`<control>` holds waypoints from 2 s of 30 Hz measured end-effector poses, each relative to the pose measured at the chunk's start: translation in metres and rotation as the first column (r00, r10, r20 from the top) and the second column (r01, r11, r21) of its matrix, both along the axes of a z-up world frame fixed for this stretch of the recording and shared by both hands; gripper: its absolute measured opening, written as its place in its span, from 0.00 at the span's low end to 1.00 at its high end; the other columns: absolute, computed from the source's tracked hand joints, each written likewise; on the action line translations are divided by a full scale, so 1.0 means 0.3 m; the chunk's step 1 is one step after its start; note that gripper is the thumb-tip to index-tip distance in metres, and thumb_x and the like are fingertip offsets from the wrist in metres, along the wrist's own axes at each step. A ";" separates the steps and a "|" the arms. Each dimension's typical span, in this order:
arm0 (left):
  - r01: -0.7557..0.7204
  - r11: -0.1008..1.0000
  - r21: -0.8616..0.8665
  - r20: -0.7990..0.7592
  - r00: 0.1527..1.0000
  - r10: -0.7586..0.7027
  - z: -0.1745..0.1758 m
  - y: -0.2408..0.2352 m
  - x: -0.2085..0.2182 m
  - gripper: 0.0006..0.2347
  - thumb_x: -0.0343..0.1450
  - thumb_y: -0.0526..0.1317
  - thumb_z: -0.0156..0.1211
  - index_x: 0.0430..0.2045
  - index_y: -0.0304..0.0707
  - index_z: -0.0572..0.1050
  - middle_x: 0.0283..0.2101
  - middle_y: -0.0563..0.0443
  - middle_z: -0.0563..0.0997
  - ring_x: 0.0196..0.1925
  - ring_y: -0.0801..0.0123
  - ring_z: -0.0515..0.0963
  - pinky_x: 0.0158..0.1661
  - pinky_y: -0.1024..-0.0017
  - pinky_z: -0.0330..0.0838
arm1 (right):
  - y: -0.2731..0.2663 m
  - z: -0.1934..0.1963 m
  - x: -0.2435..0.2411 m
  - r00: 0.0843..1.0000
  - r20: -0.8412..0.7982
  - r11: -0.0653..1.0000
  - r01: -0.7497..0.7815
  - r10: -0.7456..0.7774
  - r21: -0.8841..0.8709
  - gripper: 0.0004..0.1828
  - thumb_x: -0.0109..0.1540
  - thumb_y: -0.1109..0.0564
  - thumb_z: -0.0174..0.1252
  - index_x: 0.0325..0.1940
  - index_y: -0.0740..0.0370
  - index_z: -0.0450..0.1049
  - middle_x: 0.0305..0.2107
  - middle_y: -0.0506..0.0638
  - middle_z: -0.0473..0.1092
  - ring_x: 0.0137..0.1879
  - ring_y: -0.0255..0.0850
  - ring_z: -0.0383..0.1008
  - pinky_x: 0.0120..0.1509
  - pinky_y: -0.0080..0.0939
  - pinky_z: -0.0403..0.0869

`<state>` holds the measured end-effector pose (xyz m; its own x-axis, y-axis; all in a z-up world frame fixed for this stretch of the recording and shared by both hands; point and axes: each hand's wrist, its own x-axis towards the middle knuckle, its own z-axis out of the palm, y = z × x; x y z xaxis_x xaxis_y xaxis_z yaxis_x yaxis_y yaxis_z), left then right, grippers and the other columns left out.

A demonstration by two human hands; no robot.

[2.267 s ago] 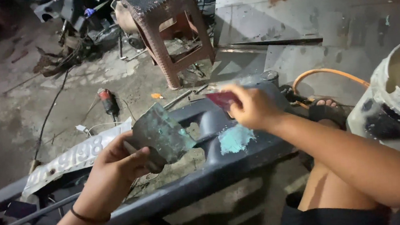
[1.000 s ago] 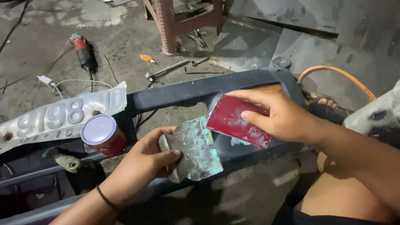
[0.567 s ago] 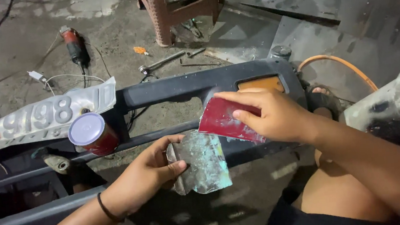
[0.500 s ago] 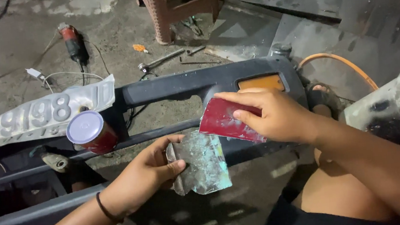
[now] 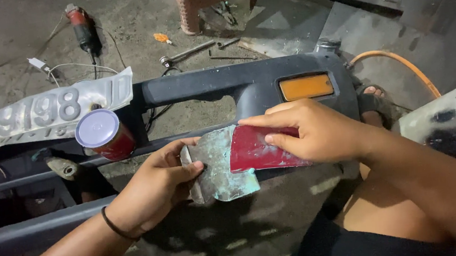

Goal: The person applies a light blue body filler to a dark gray car bumper using a red plastic spreader. They repeatedly scoop filler from a metal putty knife held in the left hand and spread it onto the bumper surface.

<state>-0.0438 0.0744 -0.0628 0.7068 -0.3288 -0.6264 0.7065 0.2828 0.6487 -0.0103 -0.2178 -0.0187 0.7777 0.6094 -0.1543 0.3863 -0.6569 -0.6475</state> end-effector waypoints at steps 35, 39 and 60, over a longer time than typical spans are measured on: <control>0.302 0.888 0.347 0.041 0.941 -0.336 -0.238 0.071 0.020 0.14 0.70 0.25 0.60 0.50 0.31 0.79 0.39 0.42 0.85 0.39 0.61 0.81 0.42 0.68 0.73 | -0.298 -0.480 -0.200 0.600 0.716 0.912 -0.056 0.356 -0.407 0.25 0.58 0.67 0.57 0.60 0.62 0.75 0.54 0.58 0.75 0.53 0.49 0.77 0.44 0.42 0.78; 0.433 0.803 0.408 0.090 0.857 -0.508 -0.245 0.093 0.039 0.05 0.74 0.36 0.62 0.31 0.33 0.79 0.29 0.48 0.79 0.31 0.67 0.75 0.36 0.72 0.65 | -0.343 -0.430 -0.192 0.917 0.288 0.946 0.312 -0.277 -0.085 0.22 0.56 0.61 0.49 0.50 0.57 0.81 0.37 0.53 0.80 0.43 0.49 0.80 0.45 0.51 0.77; 0.437 0.765 0.473 0.069 0.847 -0.527 -0.322 0.122 0.077 0.09 0.69 0.32 0.64 0.42 0.29 0.83 0.28 0.41 0.77 0.30 0.61 0.73 0.35 0.66 0.67 | -0.569 -0.527 -0.235 0.213 -0.438 0.183 0.977 -0.873 0.110 0.06 0.51 0.58 0.55 0.21 0.59 0.66 0.29 0.49 0.60 0.40 0.46 0.62 0.50 0.51 0.60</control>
